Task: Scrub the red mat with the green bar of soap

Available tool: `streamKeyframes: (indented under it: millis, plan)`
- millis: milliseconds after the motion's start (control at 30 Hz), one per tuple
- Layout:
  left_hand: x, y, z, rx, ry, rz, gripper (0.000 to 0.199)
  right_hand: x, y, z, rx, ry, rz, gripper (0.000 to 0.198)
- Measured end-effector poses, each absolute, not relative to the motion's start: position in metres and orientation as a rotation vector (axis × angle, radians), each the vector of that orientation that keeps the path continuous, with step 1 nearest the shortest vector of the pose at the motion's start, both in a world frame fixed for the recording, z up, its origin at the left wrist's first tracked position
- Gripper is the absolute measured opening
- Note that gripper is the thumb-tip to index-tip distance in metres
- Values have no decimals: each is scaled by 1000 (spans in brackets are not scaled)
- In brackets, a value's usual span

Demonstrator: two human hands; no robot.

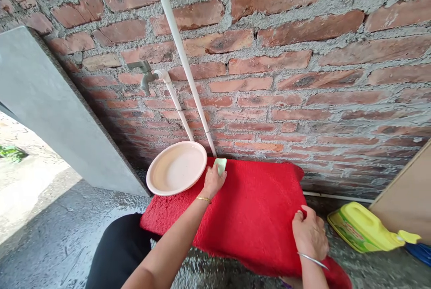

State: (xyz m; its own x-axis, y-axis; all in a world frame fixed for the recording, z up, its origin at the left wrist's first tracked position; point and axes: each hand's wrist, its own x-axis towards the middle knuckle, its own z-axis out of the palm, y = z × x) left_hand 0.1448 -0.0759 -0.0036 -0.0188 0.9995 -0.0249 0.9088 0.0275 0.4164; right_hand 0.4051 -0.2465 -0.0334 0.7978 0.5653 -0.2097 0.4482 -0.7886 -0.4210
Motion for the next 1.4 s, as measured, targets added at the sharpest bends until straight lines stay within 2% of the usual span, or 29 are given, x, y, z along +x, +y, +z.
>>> streamKeyframes:
  millis: [133,300,367,533,633,733,900,1033,1167,1300,1400]
  plan:
    - [175,-86,-14,1982,1919,367,46,407,-247,-34,-2644,-781,477,58]
    - [220,-121,-30,2143,1337,319,56,409,-248,-35,-2661,-806,474,58]
    - [211,-115,-29,2109,1420,382,54,408,-248,-35,-2662,-802,472,58]
    - [154,-62,-13,1997,1988,506,44,405,-248,-35,-2653,-772,487,57]
    - [147,-43,-7,2002,2083,487,39,404,-247,-35,-2659,-767,487,57]
    - [180,-49,-7,1993,2063,437,41,405,-247,-36,-2653,-775,475,56]
    - [268,-97,-8,2106,1539,289,49,406,-248,-35,-2648,-783,460,54]
    - [279,-128,-9,2145,1161,240,57,406,-248,-33,-2646,-774,461,53]
    - [214,-125,-7,2121,1483,386,51,405,-247,-33,-2642,-783,463,54]
    - [142,-105,-6,2052,1923,334,47,404,-247,-32,-2629,-801,426,53]
    - [128,-99,-8,2002,2019,293,47,403,-247,-31,-2633,-804,436,54]
